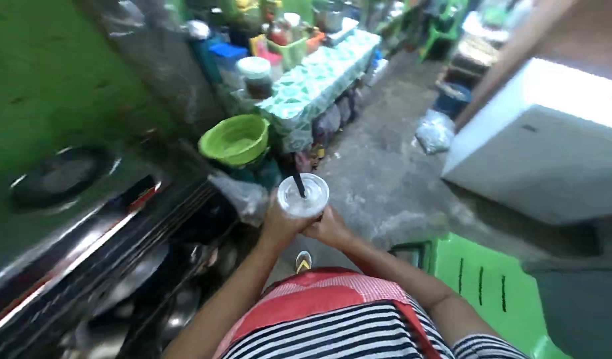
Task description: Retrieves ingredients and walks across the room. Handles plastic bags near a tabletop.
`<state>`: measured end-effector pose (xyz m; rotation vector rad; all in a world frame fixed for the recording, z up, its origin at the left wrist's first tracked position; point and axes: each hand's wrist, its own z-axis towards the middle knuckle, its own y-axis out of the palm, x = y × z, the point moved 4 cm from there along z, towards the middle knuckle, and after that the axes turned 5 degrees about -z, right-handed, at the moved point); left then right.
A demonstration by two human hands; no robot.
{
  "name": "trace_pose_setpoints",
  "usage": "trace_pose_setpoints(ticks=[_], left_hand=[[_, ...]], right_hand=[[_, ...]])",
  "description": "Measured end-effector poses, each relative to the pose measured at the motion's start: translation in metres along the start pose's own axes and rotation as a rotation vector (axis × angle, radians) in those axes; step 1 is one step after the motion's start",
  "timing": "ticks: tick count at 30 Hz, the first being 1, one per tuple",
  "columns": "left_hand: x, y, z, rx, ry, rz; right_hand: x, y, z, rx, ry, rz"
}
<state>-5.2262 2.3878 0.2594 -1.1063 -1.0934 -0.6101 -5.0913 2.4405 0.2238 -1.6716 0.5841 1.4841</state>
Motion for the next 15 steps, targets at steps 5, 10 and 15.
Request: trace_pose_setpoints(ticks=[5, 10, 15], left_hand=[[0.027, 0.110, 0.117, -0.339, 0.190, -0.048], [0.071, 0.256, 0.177, -0.820, 0.289, 0.015], [0.130, 0.404, 0.223, -1.188, 0.470, -0.008]], right_hand=[[0.033, -0.096, 0.044, 0.497, 0.096, -0.043], [0.084, -0.219, 0.034, 0.820, 0.346, -0.146], [0.122, -0.360, -0.009, 0.972, 0.494, -0.112]])
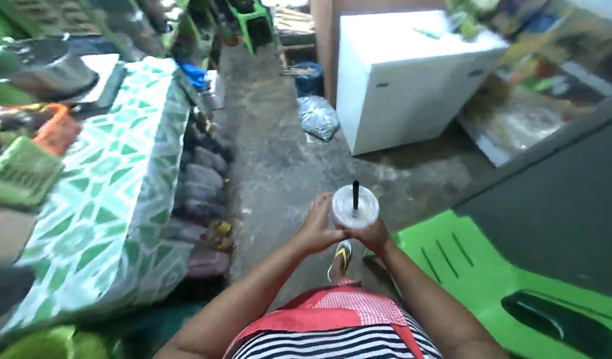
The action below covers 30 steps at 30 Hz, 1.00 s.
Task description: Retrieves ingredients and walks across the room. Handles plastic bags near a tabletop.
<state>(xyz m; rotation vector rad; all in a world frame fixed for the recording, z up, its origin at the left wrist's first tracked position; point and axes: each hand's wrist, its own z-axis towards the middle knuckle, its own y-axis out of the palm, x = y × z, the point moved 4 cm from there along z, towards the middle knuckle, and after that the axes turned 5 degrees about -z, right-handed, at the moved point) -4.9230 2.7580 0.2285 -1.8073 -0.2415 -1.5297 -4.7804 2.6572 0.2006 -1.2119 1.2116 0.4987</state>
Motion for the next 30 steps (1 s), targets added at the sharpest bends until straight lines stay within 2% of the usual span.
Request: trace_pose_setpoints(ticks=[3, 7, 10, 13, 18, 22, 28, 30], left_hand=[[0.002, 0.003, 0.088, -0.109, 0.096, -0.030], [0.013, 0.007, 0.186, -0.106, 0.203, -0.066], [0.026, 0.007, 0.253, -0.042, 0.165, -0.107], [0.038, 0.007, 0.322, 0.002, 0.126, -0.130], [0.049, 0.030, 0.444, -0.065, 0.122, -0.107], [0.058, 0.054, 0.534, -0.243, 0.204, -0.024], [0.095, 0.105, 0.651, -0.619, 0.395, 0.030], [0.109, 0.124, 0.684, -0.771, 0.420, 0.044]], right_hand=[[0.008, -0.042, 0.060, -0.032, 0.034, -0.056], [0.015, -0.086, 0.138, -0.048, 0.029, 0.022], [0.016, -0.112, 0.191, 0.119, -0.051, 0.159], [0.014, -0.131, 0.236, 0.258, -0.015, 0.265], [0.028, -0.167, 0.332, 0.453, -0.004, 0.266], [0.037, -0.218, 0.400, 0.607, 0.102, 0.076], [0.076, -0.314, 0.452, 0.844, 0.040, 0.371], [0.087, -0.351, 0.452, 0.910, 0.089, 0.333]])
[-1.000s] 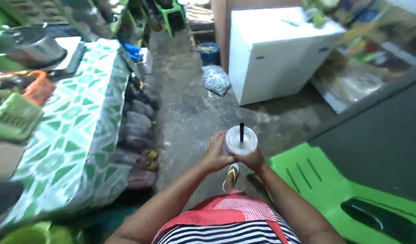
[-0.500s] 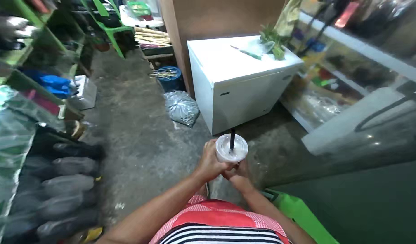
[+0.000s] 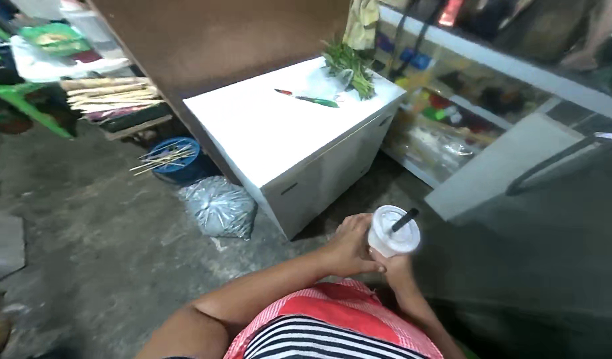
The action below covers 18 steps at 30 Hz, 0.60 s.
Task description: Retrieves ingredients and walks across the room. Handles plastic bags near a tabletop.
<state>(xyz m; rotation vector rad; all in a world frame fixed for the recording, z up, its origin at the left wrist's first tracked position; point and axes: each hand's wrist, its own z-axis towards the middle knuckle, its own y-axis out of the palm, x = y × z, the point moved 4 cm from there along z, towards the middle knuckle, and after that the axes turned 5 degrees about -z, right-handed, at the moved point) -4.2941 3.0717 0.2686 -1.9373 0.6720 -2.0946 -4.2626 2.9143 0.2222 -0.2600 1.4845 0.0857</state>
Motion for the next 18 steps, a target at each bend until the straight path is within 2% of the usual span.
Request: trace_pose_setpoints(ticks=[4, 6, 8, 10, 12, 14, 18], left_hand=[[-0.025, -0.022, 0.085, -0.209, -0.015, 0.065], [-0.045, -0.039, 0.130, -0.221, -0.051, 0.104], [-0.061, -0.062, 0.176, -0.168, -0.070, 0.168], [-0.072, -0.088, 0.217, -0.078, -0.110, 0.212], [-0.081, -0.113, 0.254, 0.015, -0.152, 0.244], [-0.094, -0.136, 0.289, 0.131, -0.154, 0.266], [-0.118, -0.165, 0.332, 0.300, -0.228, 0.243]], right_hand=[[-0.010, -0.059, 0.049, 0.025, -0.035, -0.243], [-0.036, -0.084, 0.075, -0.065, -0.074, -0.151], [-0.053, -0.099, 0.126, -0.265, -0.261, 0.122], [-0.069, -0.106, 0.187, -0.371, -0.533, 0.079], [-0.081, -0.116, 0.235, -0.426, -0.732, 0.010], [-0.088, -0.126, 0.278, -0.445, -0.810, 0.006], [-0.088, -0.131, 0.352, -0.486, -0.776, 0.061]])
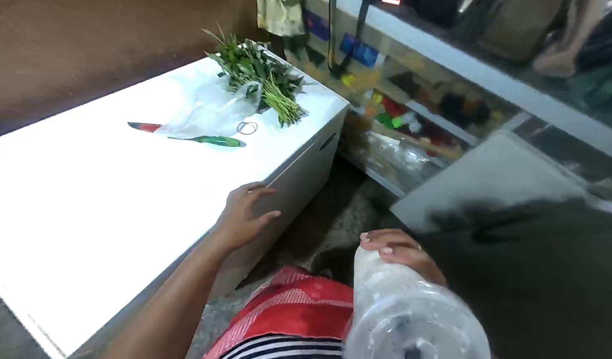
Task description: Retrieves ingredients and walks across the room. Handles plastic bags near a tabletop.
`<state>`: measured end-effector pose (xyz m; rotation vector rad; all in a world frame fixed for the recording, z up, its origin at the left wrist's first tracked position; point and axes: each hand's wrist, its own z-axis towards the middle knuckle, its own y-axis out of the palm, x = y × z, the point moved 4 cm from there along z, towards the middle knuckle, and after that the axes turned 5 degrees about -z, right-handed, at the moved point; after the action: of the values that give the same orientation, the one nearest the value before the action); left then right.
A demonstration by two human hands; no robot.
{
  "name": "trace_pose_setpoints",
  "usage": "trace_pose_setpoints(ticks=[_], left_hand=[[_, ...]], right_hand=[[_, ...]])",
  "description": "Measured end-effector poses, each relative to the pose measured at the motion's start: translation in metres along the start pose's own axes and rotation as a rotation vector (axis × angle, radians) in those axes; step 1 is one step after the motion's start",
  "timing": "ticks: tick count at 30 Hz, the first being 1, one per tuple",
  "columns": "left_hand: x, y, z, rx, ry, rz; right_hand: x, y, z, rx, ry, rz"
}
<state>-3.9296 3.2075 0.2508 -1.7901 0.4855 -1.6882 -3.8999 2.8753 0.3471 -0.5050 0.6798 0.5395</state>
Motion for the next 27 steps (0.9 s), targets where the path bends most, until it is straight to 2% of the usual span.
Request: trace_pose_setpoints(ticks=[8, 15, 18, 21, 24, 27], left_hand=[[-0.041, -0.036, 0.119, 0.192, -0.071, 0.123], [-0.059, -0.072, 0.245, 0.242, -0.113, 0.299], [-0.076, -0.091, 0.281, 0.287, -0.252, 0.328], [-0.103, -0.099, 0.303, 0.248, -0.447, 0.404], [-0.128, -0.097, 0.308, 0.194, -0.597, 0.464], [-0.133, -0.099, 0.301, 0.173, -0.729, 0.525]], right_hand=[[0.111, -0.047, 0.086, -0.075, 0.048, -0.017], [0.181, -0.088, 0.163, -0.074, 0.025, -0.055], [0.208, -0.104, 0.187, -0.054, 0.001, -0.046], [0.236, -0.123, 0.212, -0.070, -0.014, -0.030], [0.269, -0.143, 0.236, -0.092, -0.052, -0.025], [0.300, -0.169, 0.262, -0.141, -0.092, 0.011]])
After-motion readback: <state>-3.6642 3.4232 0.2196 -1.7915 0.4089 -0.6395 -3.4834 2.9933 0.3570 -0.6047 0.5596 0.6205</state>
